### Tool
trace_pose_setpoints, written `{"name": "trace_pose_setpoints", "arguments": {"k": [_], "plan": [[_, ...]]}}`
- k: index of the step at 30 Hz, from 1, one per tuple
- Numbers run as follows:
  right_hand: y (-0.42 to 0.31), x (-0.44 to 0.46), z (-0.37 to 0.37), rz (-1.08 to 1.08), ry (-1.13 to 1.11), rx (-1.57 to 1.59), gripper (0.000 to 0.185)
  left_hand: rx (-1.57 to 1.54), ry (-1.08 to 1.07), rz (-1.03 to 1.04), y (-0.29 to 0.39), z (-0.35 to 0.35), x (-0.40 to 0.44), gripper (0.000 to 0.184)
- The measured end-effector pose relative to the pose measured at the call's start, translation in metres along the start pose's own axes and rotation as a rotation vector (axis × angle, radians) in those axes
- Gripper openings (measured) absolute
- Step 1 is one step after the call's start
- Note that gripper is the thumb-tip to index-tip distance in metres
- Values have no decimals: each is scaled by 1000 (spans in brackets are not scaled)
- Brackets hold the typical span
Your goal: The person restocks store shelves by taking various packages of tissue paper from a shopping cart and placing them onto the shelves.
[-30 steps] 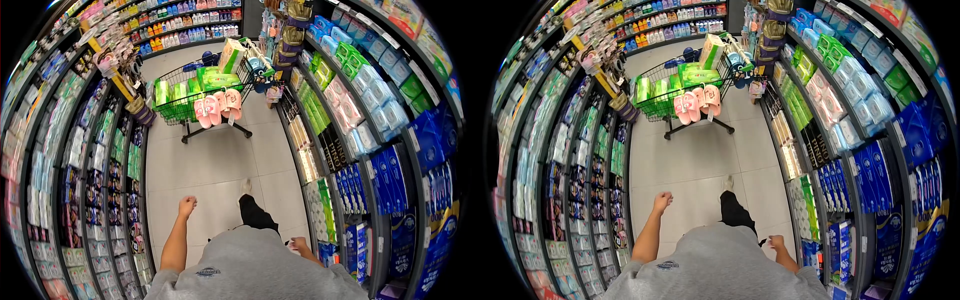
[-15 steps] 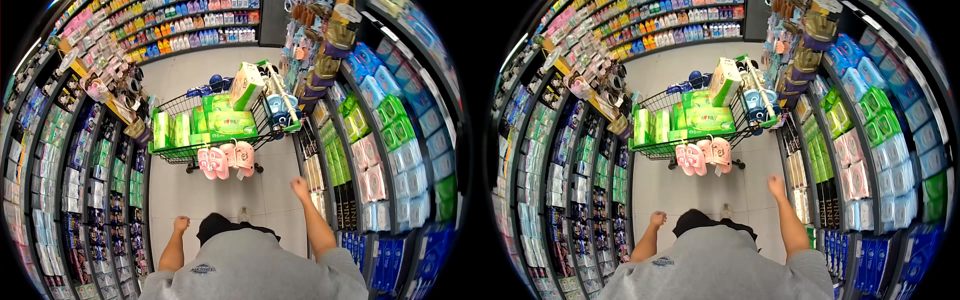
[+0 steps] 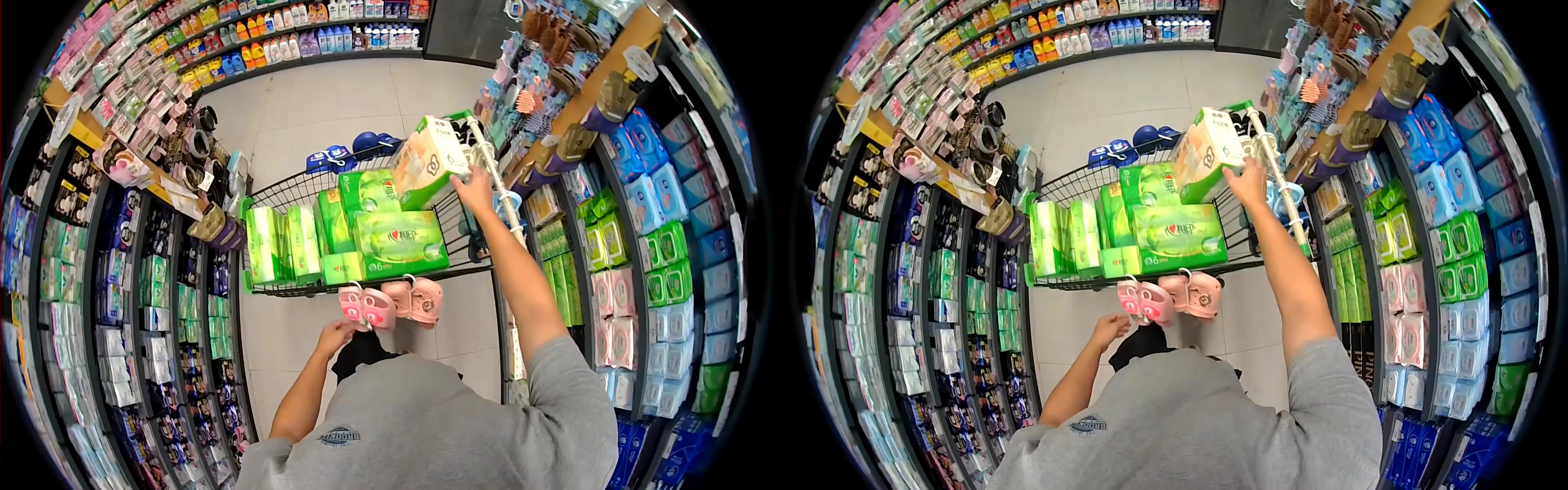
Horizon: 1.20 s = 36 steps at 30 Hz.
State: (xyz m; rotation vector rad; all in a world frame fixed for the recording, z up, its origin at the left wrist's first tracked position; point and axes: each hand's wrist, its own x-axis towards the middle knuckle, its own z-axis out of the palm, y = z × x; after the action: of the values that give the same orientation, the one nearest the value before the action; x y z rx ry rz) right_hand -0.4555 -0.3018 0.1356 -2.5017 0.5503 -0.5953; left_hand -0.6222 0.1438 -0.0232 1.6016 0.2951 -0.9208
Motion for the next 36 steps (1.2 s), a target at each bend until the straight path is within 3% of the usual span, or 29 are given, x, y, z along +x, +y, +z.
{"name": "trace_pose_setpoints", "arguments": {"k": [5,11,15,20,24,27,29,31,32,34,35,36], "plan": [[-14,55,24,-12,-48,-279,78,-200,-132,108,98,-8,17,31],[-38,80,31,269,-414,-345,96,-211,-190,71,156,-17,65,35],[-48,61,43,223,-252,-380,95,-222,-267,114,203,1,101,36],[-70,54,46,283,-255,-360,95,-296,-324,116,254,49,157,45],[-69,47,40,385,-278,-256,93,-255,-211,131,279,93,181,50],[-70,34,31,212,18,-82,82,-143,-242,145,295,106,184,62],[-78,28,7,187,39,-5,83,-58,-156,376,303,110,185,69],[-81,28,-33,155,98,45,83,-148,-52,455,317,110,189,54],[-82,25,-55,196,84,196,82,-143,-89,461,323,111,198,54],[-98,11,-88,268,38,533,78,-530,-422,517,329,102,212,56],[-119,4,-117,376,-10,654,72,-514,-434,513,334,99,202,56],[-119,-4,-135,373,-24,706,72,-699,-652,361,344,95,182,54]]}}
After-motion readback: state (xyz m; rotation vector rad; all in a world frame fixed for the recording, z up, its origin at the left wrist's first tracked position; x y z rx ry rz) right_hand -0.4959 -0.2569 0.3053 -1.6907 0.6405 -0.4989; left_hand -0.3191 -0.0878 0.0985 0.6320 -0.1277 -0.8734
